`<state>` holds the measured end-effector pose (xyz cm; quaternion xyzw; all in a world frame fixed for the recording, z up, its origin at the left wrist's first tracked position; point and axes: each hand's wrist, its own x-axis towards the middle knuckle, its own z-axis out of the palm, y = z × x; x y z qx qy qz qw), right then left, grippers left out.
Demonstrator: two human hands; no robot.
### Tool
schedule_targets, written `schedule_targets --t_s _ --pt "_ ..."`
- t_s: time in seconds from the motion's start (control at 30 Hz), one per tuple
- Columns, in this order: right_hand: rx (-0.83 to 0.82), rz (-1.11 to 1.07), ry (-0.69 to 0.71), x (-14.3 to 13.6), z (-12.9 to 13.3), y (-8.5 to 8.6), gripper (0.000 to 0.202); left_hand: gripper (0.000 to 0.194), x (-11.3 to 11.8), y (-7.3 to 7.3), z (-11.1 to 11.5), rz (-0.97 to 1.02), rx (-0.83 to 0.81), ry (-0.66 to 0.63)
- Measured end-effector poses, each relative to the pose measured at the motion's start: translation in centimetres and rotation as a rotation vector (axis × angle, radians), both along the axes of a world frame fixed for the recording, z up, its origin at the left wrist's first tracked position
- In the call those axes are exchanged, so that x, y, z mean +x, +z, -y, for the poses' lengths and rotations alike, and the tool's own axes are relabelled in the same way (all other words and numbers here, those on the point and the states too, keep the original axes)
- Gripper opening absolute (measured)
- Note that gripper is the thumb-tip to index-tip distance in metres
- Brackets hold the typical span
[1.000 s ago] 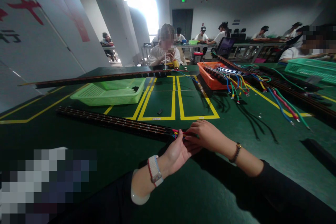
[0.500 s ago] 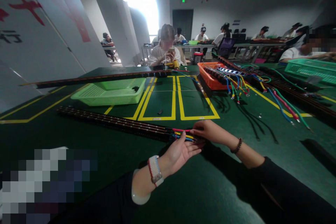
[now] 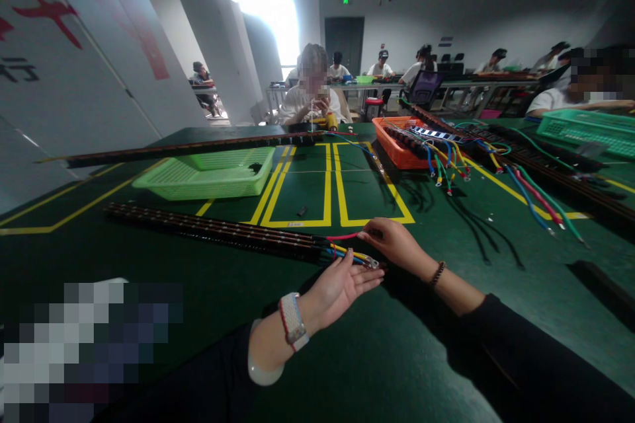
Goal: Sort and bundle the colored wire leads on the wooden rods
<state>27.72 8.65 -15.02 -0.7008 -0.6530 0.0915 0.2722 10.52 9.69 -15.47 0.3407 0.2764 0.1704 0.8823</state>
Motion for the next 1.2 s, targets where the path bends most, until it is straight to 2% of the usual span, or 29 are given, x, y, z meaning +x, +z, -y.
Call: schedule_targets --t_s 0.23,0.43,0.57,0.67,0.83,0.97,1.2 --pt "-0.123 -0.124 0.058 0.5 -0.5 -0.8 0.054 0.053 -0.1 -0.3 0.0 0.005 -0.026 -0.007" --pt "-0.219 -0.138 0.121 0.1 -0.1 0.4 0.051 0.065 -0.2 -0.6 -0.3 0.021 -0.014 -0.032" --pt "-0.172 -0.017 0.021 -0.1 0.6 1.5 0.054 0.071 -0.2 -0.9 -0.4 0.065 0.0 -0.065" --pt "-0.254 0.092 -0.025 -0.1 1.1 2.1 0.064 0.073 -0.3 -1.0 -0.3 0.09 0.011 -0.078" --pt "-0.518 0.064 0.138 -0.1 1.8 2.6 0.077 0.07 -0.3 -0.9 -0.3 0.084 0.016 -0.06" --pt "-0.527 0.038 0.167 -0.2 1.8 2.6 0.076 0.065 -0.3 -0.5 -0.1 0.078 0.02 -0.045" --pt "-0.483 0.151 0.24 -0.2 1.8 2.2 0.06 0.058 -0.5 -0.1 0.2 0.063 -0.002 0.01"
